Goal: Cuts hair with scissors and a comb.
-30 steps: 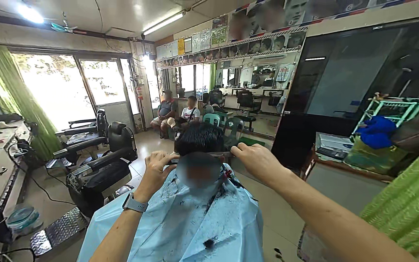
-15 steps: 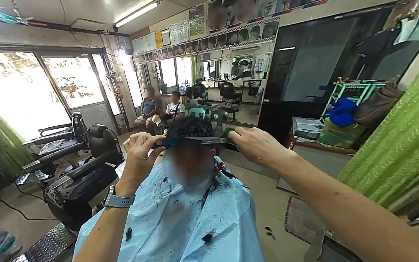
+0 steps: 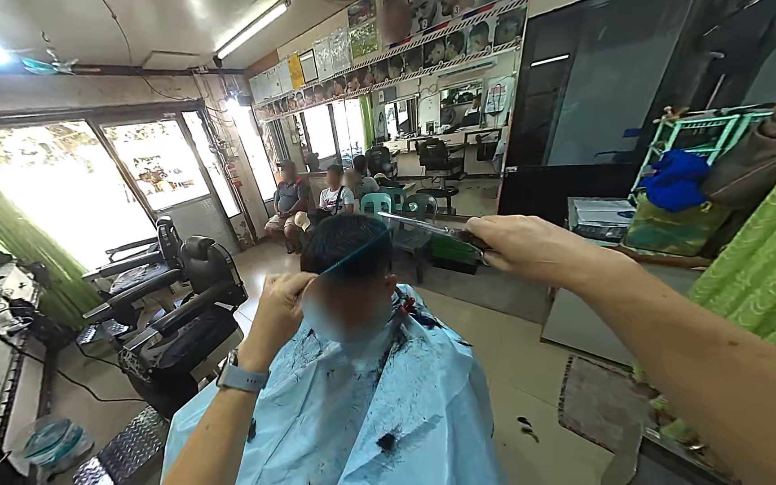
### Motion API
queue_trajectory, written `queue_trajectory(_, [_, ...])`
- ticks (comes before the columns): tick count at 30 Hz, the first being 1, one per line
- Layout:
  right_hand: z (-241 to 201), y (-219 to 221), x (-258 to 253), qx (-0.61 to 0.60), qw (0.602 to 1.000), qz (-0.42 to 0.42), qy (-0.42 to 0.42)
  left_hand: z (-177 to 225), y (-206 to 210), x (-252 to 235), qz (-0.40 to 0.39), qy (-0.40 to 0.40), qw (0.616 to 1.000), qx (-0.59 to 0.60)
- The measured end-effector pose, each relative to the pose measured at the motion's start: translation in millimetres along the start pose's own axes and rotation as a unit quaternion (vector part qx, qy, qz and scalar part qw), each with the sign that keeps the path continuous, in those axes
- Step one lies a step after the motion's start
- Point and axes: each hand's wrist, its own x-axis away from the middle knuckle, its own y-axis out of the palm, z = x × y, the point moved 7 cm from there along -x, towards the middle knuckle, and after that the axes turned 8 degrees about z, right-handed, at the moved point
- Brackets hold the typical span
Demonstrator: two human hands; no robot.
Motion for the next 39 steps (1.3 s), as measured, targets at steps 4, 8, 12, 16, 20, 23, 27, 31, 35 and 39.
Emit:
queue_trajectory(4, [22.2, 17.0, 5.8, 0.021, 1.0, -0.003, -0.011, 16.6, 14.9, 39.8, 0.0, 0.029, 0.999, -0.046])
queue_trajectory(8, [32.3, 35.4, 7.7, 0.035, 0.999, -0.015, -0.018, 13.7, 13.1, 53.1, 0.02, 0.032, 0.997, -0.061])
queue_trajectory(12, [33.9, 52.2, 7.9, 0.061, 0.997, -0.009, -0.036, 4.4, -10.2, 28.8, 0.072, 0.018, 0.992, -0.1])
queue_trajectory(16, [25.6, 65.3, 0.0, 0.069, 0.995, -0.004, -0.075, 9.6, -29.3, 4.5, 0.096, 0.015, 0.987, -0.129])
queue_trajectory(20, [8.4, 61.6, -19.5, 0.064, 0.994, 0.009, -0.086, 26.2, -40.9, -10.1, 0.122, 0.039, 0.98, -0.149])
queue_trajectory(23, [-5.2, 57.2, -34.6, 0.064, 0.993, 0.018, -0.093, 32.2, -44.6, -13.5, 0.122, 0.043, 0.979, -0.156])
queue_trajectory(27, [-23.7, 52.2, -47.2, 0.059, 0.991, 0.032, -0.115, 36.0, -46.3, -14.7, 0.118, 0.044, 0.979, -0.158])
queue_trajectory(31, [-36.1, 46.5, -48.9, 0.059, 0.99, 0.035, -0.125, 35.2, -46.1, -15.7, 0.112, 0.041, 0.981, -0.155])
queue_trajectory(35, [-33.9, 45.1, -44.4, 0.048, 0.992, 0.003, -0.12, 34.7, -47.3, -15.5, 0.113, 0.04, 0.98, -0.156])
queue_trajectory(39, [-44.5, 31.9, -46.5, 0.027, 0.994, -0.052, -0.089, 35.5, -47.4, -18.9, 0.108, 0.038, 0.981, -0.155])
